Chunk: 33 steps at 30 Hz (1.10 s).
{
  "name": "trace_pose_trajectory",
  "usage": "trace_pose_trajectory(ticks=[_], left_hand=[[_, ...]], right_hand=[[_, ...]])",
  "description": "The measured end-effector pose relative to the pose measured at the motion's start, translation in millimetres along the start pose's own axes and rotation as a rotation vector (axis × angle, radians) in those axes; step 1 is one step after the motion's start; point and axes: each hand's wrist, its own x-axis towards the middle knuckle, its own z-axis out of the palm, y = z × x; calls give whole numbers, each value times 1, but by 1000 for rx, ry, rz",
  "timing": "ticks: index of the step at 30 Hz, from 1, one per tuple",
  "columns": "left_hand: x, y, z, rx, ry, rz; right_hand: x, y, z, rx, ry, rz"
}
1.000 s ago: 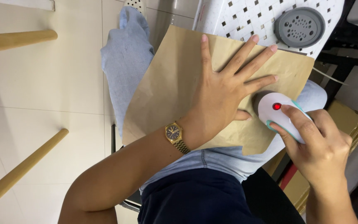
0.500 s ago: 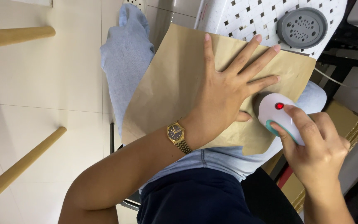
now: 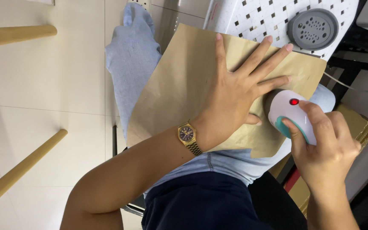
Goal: Applying gold foil logos to brown gift boxes using a small heat press tool and scissors
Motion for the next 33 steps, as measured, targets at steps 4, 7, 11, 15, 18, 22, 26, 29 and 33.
trace_pose_trajectory(ticks=[4, 7, 11, 15, 18, 22, 26, 29, 33], left_hand=[[3, -1, 3, -47, 35, 7], [4, -1, 4, -60, 19, 10], [2, -3, 1, -54, 37, 14], [4, -2, 3, -54, 21, 13], [4, -2, 2, -67, 14, 16], [3, -3, 0, -68, 12, 21], [3, -3, -1, -55, 2, 20], [3, -2, 1, -78, 15, 18], [3, -2, 0, -54, 12, 14]], right_hand=[[-7, -2, -1, 3, -20, 29], [-6, -4, -4, 6, -33, 41], [0, -5, -3, -21, -25, 25], [-9, -4, -4, -25, -21, 12], [-5, -5, -7, 57, -43, 23], [-4, -5, -6, 24, -40, 43], [-19, -1, -7, -14, -43, 19], [-13, 0, -8, -15, -44, 31], [-2, 1, -6, 8, -24, 19]])
